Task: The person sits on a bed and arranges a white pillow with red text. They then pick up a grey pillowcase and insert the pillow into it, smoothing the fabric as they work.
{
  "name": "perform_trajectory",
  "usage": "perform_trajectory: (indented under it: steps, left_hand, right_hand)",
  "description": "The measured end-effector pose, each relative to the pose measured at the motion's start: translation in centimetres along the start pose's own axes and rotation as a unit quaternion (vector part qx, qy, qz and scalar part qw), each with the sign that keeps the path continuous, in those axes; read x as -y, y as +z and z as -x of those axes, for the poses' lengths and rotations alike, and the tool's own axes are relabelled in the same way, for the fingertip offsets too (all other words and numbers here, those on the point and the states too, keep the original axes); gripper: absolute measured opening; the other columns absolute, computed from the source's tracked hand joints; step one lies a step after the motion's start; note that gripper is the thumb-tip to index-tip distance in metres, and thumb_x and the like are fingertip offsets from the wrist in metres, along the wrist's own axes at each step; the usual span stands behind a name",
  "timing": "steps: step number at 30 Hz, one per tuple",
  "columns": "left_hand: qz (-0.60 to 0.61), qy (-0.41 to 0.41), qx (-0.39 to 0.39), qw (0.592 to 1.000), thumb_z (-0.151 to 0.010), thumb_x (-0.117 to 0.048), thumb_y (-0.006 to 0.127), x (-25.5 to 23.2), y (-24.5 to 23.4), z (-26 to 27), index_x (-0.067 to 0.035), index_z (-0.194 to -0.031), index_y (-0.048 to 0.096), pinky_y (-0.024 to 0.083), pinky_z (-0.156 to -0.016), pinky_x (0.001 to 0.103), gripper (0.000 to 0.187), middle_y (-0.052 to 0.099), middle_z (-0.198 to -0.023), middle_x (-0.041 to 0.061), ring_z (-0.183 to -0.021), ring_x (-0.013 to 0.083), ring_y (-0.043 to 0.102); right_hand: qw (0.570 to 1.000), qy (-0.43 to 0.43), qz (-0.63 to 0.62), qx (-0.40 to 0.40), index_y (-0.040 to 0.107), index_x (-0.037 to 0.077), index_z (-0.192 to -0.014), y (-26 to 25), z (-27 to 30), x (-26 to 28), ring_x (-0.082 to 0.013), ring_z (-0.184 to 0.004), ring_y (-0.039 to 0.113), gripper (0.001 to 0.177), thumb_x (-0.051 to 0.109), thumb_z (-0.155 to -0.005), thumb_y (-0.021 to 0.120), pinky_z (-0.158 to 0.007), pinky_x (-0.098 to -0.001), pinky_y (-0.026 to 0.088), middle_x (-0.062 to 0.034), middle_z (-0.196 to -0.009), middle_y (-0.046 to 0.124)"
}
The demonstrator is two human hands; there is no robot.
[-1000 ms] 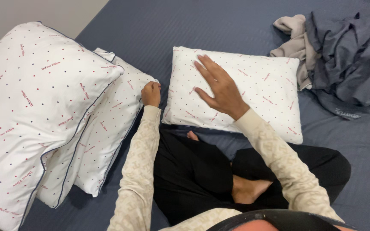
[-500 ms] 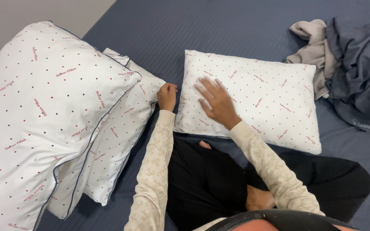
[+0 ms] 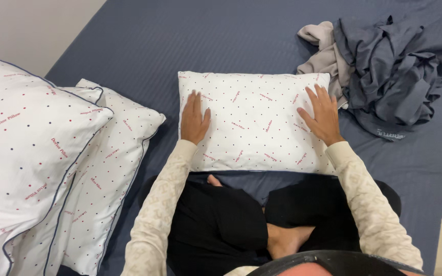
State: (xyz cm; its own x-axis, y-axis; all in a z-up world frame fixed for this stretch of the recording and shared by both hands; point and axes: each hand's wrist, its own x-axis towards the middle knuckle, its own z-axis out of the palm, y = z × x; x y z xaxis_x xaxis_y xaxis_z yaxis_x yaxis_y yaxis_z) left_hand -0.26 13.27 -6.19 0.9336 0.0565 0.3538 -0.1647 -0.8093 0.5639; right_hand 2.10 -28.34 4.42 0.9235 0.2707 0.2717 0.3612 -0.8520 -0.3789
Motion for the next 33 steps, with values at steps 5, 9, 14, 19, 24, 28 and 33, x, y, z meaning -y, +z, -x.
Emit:
perform_trajectory:
  steps: [5,9,14,19,24,28,33]
  left_hand:
    - [-0.007,0.028,0.044,0.999,-0.104,-0.03,0.048,-2.5,2.3,-2.1,-0.008,-0.162,0.03,0.014,-0.127,0.049,0.065,0.026,-0.169,0.015,-0.157,0.0321,0.022]
    - [-0.007,0.024,0.066,0.998,-0.103,-0.029,0.046,-1.3,1.5,-0.6,-0.011,-0.163,0.03,0.016,-0.128,0.047,0.064,0.026,-0.171,0.011,-0.158,0.0291,0.022]
    - [-0.041,-0.025,0.089,0.995,-0.101,-0.034,0.048,-1.8,2.2,-2.6,-0.013,-0.162,0.031,0.016,-0.128,0.046,0.067,0.027,-0.17,0.009,-0.158,0.0267,0.023]
    - [-0.11,-0.008,0.079,0.991,-0.103,-0.043,0.047,-4.5,3.4,-3.1,-0.009,-0.162,0.025,0.011,-0.126,0.049,0.071,0.025,-0.169,0.011,-0.156,0.0287,0.021]
    - [-0.104,0.016,0.073,0.992,-0.103,-0.041,0.045,-4.4,2.8,-1.8,-0.013,-0.163,0.026,0.009,-0.127,0.047,0.069,0.025,-0.17,0.008,-0.157,0.0265,0.021]
    - [-0.081,0.019,0.073,0.994,-0.104,-0.039,0.044,-3.5,3.1,-1.9,-0.015,-0.164,0.027,0.011,-0.128,0.046,0.067,0.026,-0.171,0.006,-0.158,0.0245,0.022]
    - [-0.106,0.034,0.082,0.99,-0.104,-0.038,0.044,-2.9,2.2,-1.1,-0.015,-0.164,0.027,0.013,-0.127,0.046,0.066,0.026,-0.17,0.007,-0.157,0.025,0.023]
  right_hand:
    - [0.994,0.088,-0.056,0.025,0.035,0.02,-0.16,5.7,3.6,-4.2,-0.0344,-0.159,0.013,0.063,0.037,-0.102,0.052,-0.12,-0.0663,0.01,-0.0112,-0.172,0.02]
    - [0.997,0.073,-0.039,0.012,0.034,0.021,-0.161,6.5,4.0,-4.4,-0.033,-0.16,0.013,0.063,0.036,-0.102,0.05,-0.122,-0.0661,0.01,-0.0108,-0.173,0.019]
    - [0.994,0.089,-0.046,0.036,0.035,0.024,-0.161,6.0,2.5,-4.3,-0.0307,-0.16,0.012,0.061,0.038,-0.103,0.05,-0.122,-0.0649,0.009,-0.0077,-0.173,0.019]
    - [0.995,0.085,-0.035,0.05,0.032,0.023,-0.162,5.5,3.8,-4.3,-0.0318,-0.159,0.011,0.063,0.04,-0.103,0.048,-0.122,-0.0633,0.009,-0.0095,-0.172,0.016]
    - [0.995,0.086,-0.018,0.056,0.029,0.024,-0.162,5.1,3.6,-3.4,-0.0309,-0.16,0.009,0.064,0.043,-0.103,0.045,-0.122,-0.0621,0.009,-0.0091,-0.173,0.015]
    - [0.993,0.083,0.01,0.086,0.028,0.024,-0.163,4.6,3.2,-3.4,-0.0311,-0.159,0.011,0.065,0.045,-0.104,0.043,-0.122,-0.0616,0.01,-0.0096,-0.172,0.015]
    - [0.993,0.079,0.011,0.084,0.027,0.021,-0.163,4.3,3.8,-3.4,-0.0335,-0.157,0.014,0.067,0.046,-0.103,0.043,-0.12,-0.0602,0.015,-0.0122,-0.171,0.016]
